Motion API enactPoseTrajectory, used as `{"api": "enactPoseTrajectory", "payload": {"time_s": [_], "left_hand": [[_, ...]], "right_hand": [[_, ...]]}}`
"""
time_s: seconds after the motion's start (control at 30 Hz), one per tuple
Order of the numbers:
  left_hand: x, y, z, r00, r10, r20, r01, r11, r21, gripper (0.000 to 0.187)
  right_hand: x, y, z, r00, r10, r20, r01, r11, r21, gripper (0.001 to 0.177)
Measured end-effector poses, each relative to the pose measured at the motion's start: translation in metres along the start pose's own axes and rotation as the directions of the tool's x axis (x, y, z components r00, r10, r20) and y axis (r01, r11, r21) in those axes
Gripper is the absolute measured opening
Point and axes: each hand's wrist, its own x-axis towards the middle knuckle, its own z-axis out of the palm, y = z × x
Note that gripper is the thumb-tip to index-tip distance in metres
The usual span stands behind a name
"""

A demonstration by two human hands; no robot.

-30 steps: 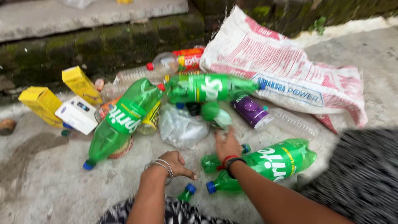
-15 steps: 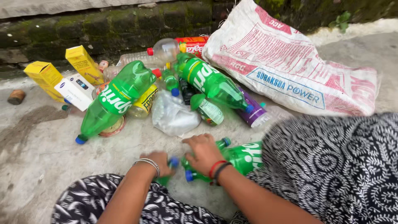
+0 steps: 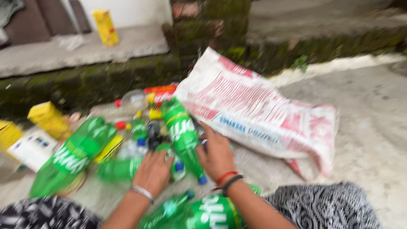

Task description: The person empties a large white bag containing various plastic bottles and containers onto the ground, then proceeds to sort and arrange the bottles into rows by hand.

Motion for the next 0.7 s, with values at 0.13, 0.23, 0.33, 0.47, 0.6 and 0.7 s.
{"api": "enactPoseTrajectory", "payload": {"time_s": [0.13,0.23,0.33,0.47,0.6,0.7], "left_hand": [[-0.004,0.025,0.061,0.991,-0.053,0.121,0.070,0.987,-0.143,0.049],[0.026,0.031,0.105,0.998,0.066,0.014,-0.062,0.977,-0.203,0.041],[0.078,0.044,0.137,0.986,0.113,-0.120,-0.144,0.945,-0.292,0.044],[0.122,0.082,0.158,0.979,0.050,-0.198,-0.115,0.937,-0.330,0.045],[0.156,0.111,0.207,0.825,-0.001,-0.566,-0.053,0.995,-0.079,0.034],[0.175,0.117,0.263,0.782,-0.100,-0.615,0.084,0.995,-0.054,0.031]], "right_hand": [[0.016,0.100,-0.071,0.977,-0.214,-0.004,0.197,0.904,-0.379,0.044],[0.002,0.154,-0.110,0.949,0.204,0.239,0.014,0.734,-0.679,0.063],[-0.011,0.186,-0.115,0.903,0.402,0.155,-0.123,0.585,-0.801,0.109],[-0.007,0.224,-0.084,0.873,0.487,-0.033,-0.319,0.519,-0.793,0.132],[0.002,0.303,-0.076,0.856,0.509,-0.084,-0.312,0.381,-0.870,0.098],[-0.003,0.353,-0.074,0.821,0.457,-0.340,-0.562,0.548,-0.619,0.047]]}}
